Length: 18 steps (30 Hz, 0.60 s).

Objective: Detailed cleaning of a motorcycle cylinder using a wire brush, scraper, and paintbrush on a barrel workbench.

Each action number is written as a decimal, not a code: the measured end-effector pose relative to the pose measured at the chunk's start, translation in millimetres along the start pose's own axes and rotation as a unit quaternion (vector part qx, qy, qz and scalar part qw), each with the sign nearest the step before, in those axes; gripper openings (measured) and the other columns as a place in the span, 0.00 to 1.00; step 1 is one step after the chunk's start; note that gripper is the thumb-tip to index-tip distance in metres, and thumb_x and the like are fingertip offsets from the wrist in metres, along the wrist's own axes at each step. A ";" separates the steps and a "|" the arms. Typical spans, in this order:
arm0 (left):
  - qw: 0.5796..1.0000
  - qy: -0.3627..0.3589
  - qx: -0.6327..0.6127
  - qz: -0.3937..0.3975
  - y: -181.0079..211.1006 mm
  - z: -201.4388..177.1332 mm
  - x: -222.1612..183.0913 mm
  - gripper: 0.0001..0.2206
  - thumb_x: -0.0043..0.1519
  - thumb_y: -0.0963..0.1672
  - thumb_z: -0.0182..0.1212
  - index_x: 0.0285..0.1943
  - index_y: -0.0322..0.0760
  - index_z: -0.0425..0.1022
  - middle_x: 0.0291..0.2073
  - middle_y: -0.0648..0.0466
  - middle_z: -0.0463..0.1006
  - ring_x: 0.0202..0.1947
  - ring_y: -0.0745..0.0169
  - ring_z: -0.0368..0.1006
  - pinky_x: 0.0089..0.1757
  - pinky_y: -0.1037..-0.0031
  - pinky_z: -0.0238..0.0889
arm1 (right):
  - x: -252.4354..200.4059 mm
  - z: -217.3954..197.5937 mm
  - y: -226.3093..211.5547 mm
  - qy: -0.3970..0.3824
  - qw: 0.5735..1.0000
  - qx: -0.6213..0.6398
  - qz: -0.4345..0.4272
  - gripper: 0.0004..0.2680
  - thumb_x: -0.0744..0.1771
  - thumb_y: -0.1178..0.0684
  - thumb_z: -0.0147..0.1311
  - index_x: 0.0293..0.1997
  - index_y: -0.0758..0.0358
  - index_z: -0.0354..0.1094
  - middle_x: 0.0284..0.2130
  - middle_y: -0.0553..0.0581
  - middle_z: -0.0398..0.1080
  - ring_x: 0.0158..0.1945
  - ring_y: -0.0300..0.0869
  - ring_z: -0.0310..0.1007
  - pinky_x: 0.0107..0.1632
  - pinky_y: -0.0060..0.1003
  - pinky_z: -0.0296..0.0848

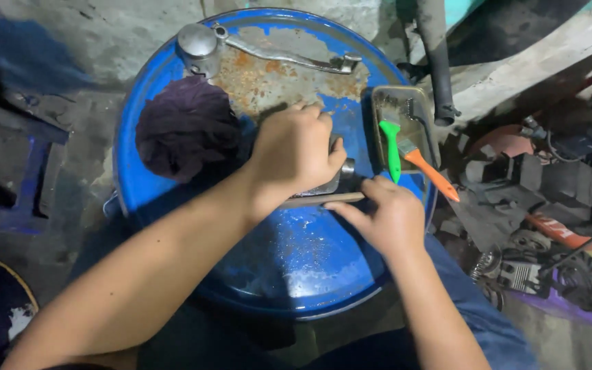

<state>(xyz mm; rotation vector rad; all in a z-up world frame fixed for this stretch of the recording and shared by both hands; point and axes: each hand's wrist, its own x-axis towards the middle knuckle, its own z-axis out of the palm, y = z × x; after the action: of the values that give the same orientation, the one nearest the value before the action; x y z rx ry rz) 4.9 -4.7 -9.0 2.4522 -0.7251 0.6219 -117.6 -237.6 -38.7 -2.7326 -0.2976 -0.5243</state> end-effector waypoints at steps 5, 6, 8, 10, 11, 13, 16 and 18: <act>1.000 -0.001 -0.005 0.011 -2.6 -4.7 -2.9 0.19 0.64 0.52 0.75 0.46 0.31 0.92 0.43 0.40 0.93 0.52 0.32 0.92 0.52 0.48 0.85 | -10.3 -23.4 30.8 -0.006 1.000 -0.022 0.012 0.23 0.61 0.24 0.83 0.41 0.52 0.83 0.32 0.55 0.81 0.40 0.61 0.86 0.46 0.56 0.83; 1.000 -0.007 -0.011 0.015 -2.2 -7.8 -3.0 0.20 0.66 0.52 0.74 0.48 0.28 0.93 0.43 0.39 0.93 0.52 0.32 0.93 0.55 0.49 0.84 | -15.4 -29.3 39.7 -0.007 0.999 -0.031 0.027 0.24 0.62 0.24 0.84 0.41 0.53 0.83 0.32 0.56 0.81 0.41 0.63 0.86 0.46 0.57 0.83; 1.000 -0.012 -0.016 0.014 -1.6 -10.0 -2.2 0.19 0.66 0.52 0.74 0.48 0.29 0.93 0.43 0.39 0.93 0.52 0.33 0.93 0.55 0.49 0.84 | -27.4 -40.4 62.7 -0.007 0.998 -0.045 0.036 0.24 0.62 0.25 0.84 0.41 0.55 0.83 0.33 0.58 0.81 0.42 0.64 0.86 0.47 0.58 0.83; 1.000 -0.020 -0.019 0.012 -0.6 -12.9 -3.5 0.19 0.66 0.51 0.74 0.48 0.29 0.93 0.43 0.39 0.93 0.52 0.33 0.93 0.55 0.49 0.84 | -40.4 -45.7 83.4 -0.010 0.997 -0.056 0.046 0.24 0.62 0.26 0.84 0.42 0.56 0.83 0.33 0.59 0.81 0.43 0.65 0.86 0.48 0.59 0.83; 1.000 -0.020 -0.019 0.009 0.0 -13.8 -2.3 0.19 0.67 0.51 0.74 0.48 0.29 0.93 0.43 0.40 0.93 0.52 0.34 0.93 0.55 0.50 0.84 | -45.7 -45.8 93.9 -0.004 0.996 -0.066 0.054 0.24 0.62 0.26 0.85 0.42 0.56 0.83 0.33 0.58 0.81 0.43 0.64 0.86 0.48 0.57 0.82; 1.000 -0.020 -0.017 0.006 2.1 -14.7 0.8 0.19 0.67 0.52 0.74 0.48 0.29 0.94 0.42 0.40 0.93 0.52 0.34 0.93 0.55 0.51 0.84 | -48.5 -42.2 99.7 0.002 0.995 -0.074 0.061 0.24 0.62 0.26 0.85 0.42 0.56 0.83 0.32 0.57 0.81 0.42 0.62 0.85 0.48 0.54 0.82; 1.000 -0.018 0.000 -0.013 9.2 -14.2 1.3 0.18 0.66 0.52 0.75 0.44 0.30 0.92 0.39 0.40 0.92 0.50 0.33 0.93 0.53 0.50 0.86 | -43.9 -28.8 73.8 0.014 0.997 -0.052 0.061 0.24 0.62 0.27 0.87 0.44 0.56 0.83 0.33 0.58 0.80 0.43 0.62 0.86 0.49 0.55 0.82; 0.999 -0.021 0.010 -0.033 11.9 -14.3 4.6 0.17 0.66 0.50 0.75 0.43 0.30 0.92 0.37 0.42 0.91 0.50 0.36 0.93 0.54 0.50 0.85 | -33.8 -12.0 42.9 0.030 0.998 -0.018 0.051 0.24 0.61 0.27 0.87 0.41 0.58 0.86 0.36 0.62 0.85 0.42 0.66 0.86 0.49 0.59 0.81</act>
<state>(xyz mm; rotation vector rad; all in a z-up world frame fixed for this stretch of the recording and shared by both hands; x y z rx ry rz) -2.7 -6.9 8.5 2.5035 -0.6537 0.5549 -140.8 -286.1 -53.9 -2.7425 -0.1337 -0.5861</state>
